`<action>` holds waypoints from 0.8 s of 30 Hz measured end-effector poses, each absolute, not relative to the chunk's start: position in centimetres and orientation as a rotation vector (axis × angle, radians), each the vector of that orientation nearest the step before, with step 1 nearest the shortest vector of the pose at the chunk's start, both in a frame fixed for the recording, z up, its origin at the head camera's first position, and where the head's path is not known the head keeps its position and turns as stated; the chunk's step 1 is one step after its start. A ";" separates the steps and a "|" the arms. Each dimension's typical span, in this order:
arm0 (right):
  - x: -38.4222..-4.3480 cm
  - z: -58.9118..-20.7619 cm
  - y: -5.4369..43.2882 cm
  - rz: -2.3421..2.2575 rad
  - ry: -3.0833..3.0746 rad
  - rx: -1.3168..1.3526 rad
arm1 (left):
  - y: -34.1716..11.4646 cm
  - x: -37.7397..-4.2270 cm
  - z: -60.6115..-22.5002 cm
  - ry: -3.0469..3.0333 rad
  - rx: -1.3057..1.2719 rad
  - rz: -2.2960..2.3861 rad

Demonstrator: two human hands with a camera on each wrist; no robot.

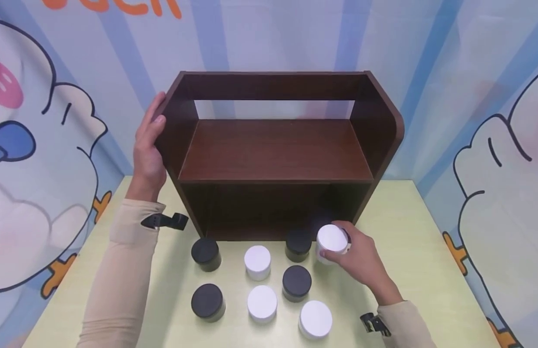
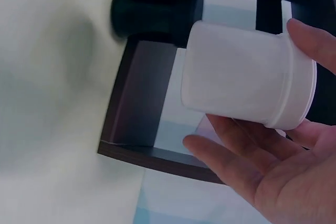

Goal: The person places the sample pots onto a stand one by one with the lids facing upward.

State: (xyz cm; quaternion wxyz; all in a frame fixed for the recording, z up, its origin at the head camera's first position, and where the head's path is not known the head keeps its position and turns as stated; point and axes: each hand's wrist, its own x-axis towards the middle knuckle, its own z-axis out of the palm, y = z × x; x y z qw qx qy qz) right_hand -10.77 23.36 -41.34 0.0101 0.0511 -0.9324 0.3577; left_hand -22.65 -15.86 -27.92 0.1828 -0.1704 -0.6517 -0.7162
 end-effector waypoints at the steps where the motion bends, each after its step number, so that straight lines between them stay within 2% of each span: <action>1: -10.8 -41.0 23.4 1.135 -2.905 0.176 | -15.8 -22.7 -27.8 -1.833 -0.486 -2.027; 11: -11.1 -39.0 22.9 1.192 -2.899 0.286 | -15.6 -22.9 -27.1 -1.846 -0.475 -2.014; 24: -10.8 -37.5 21.5 1.129 -2.936 0.457 | -15.8 -22.6 -28.0 -1.861 -0.464 -1.997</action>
